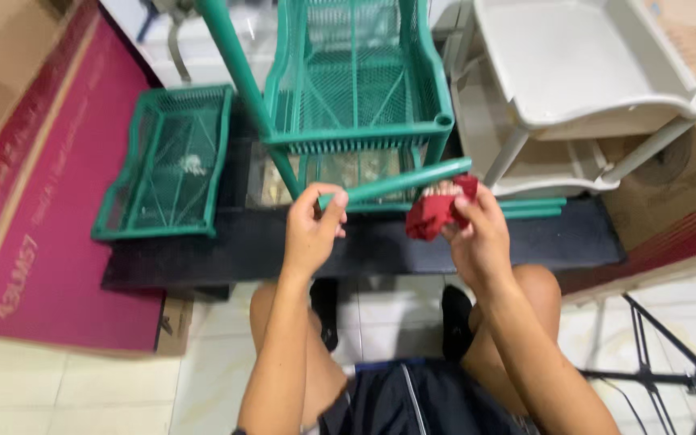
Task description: The person wipes green plastic poles with a red cloth and then inserts them into the corners of a green plastic basket to assemble a small shelf. The person handles several poles one at a time and places them into the basket frame.
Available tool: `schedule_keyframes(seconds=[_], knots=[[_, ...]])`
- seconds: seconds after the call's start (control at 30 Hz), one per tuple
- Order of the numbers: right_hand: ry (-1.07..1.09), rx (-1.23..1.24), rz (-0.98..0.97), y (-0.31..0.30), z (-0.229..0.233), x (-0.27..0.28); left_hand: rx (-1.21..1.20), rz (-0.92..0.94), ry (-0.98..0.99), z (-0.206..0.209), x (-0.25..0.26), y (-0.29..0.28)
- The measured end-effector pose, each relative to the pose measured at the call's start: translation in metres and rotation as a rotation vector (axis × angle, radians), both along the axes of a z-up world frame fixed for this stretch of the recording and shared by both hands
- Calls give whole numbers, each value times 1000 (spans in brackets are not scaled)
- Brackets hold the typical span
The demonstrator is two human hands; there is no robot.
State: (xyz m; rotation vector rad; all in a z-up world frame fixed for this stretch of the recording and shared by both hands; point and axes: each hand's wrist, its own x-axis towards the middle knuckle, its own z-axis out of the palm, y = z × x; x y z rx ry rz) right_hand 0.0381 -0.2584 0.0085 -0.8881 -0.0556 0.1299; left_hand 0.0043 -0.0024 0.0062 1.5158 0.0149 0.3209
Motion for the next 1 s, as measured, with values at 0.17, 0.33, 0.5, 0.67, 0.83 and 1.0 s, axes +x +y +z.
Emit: schedule_keyframes(seconds=[0.17, 0.33, 0.5, 0.67, 0.83, 1.0], knots=[[-688, -506, -349, 24, 13, -16, -5, 6, 23, -11, 7, -8], [-1397, -1185, -357, 75, 26, -1, 25, -29, -128, -27, 26, -15], [-1474, -1318, -407, 63, 19, 11, -18, -52, -43, -31, 28, -5], [-1328, -1385, -469, 17, 0, 23, -45, -34, 30, -30, 20, 8], [-1072, -1111, -541, -4, 12, 23, 5, -16, 74, -26, 19, 9], [-1310, -1030, -328, 52, 24, -2, -32, -80, -63, -28, 36, -4]])
